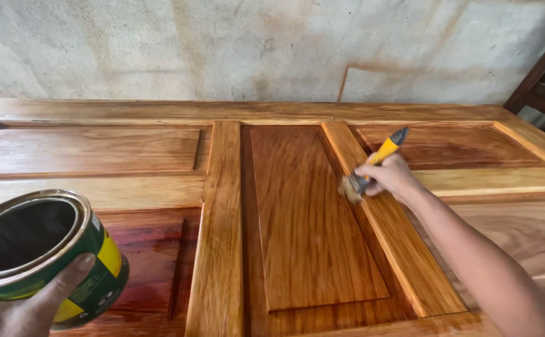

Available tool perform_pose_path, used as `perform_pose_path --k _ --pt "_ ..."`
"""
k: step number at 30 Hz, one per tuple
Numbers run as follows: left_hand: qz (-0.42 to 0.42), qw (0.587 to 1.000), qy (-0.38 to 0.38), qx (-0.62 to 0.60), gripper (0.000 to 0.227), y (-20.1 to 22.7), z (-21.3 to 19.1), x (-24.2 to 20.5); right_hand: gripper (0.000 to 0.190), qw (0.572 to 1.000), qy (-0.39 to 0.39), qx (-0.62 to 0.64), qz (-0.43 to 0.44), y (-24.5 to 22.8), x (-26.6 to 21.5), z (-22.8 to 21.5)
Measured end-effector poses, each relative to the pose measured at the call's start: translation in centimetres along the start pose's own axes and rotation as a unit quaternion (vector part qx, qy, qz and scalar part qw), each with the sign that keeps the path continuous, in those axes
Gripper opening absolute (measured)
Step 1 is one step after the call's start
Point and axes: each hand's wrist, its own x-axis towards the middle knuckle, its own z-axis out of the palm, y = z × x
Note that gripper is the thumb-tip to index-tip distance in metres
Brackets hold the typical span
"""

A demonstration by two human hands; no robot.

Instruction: Applying a wood stain or varnish to a wooden door panel using a paintbrush.

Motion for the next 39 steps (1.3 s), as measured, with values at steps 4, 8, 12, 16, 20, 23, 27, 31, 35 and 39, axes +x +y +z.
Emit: perform_pose_path --k 4,8,12,16,20,23,27,31,35,39 --pt "-0.002 0.999 0.024 0.03 0.05 -0.2 -0.5 0.5 0.021 0.988 0.088 0.046 -0.12 0.3 5.0 3.0" --pt "-0.011 0.999 0.023 0.045 0.047 0.3 -0.9 0.2 0.02 0.993 0.069 0.035 -0.092 -0.2 3.8 3.6" --pt "-0.047 0.998 -0.026 -0.018 0.044 1.6 -1.0 -0.8 0.021 0.985 -0.012 -0.153 -0.082 -2.7 -5.7 2.0" --pt "-0.032 0.994 -0.048 -0.091 0.039 4.3 -1.2 -1.9 0.024 0.97 -0.078 -0.216 -0.085 -3.3 -16.0 -0.1" --pt "-0.009 0.999 -0.008 -0.035 0.05 5.1 -2.0 -2.7 0.026 0.963 -0.099 -0.251 -0.015 -4.7 -22.9 -1.8" --pt "0.13 0.986 0.065 -0.078 0.08 2.8 -2.3 -3.4 0.025 0.927 -0.171 -0.335 -0.008 -6.7 -24.8 -2.4" --pt "0.158 0.98 0.1 -0.07 0.094 2.7 -3.4 -5.4 0.021 0.939 -0.218 -0.234 -0.123 -10.7 -26.3 2.1" --pt "0.124 0.984 0.117 -0.053 0.098 5.0 -4.8 -8.3 0.02 0.947 -0.203 -0.21 -0.131 -11.9 -27.7 9.0" --pt "0.094 0.988 0.126 0.01 0.103 4.5 -7.1 -10.6 0.02 0.939 -0.223 -0.18 -0.191 -8.3 -25.2 7.5" --pt "0.053 0.986 0.114 -0.113 0.102 0.8 -10.2 -10.0 0.019 0.962 -0.152 -0.223 -0.04 -6.9 -23.9 0.5"
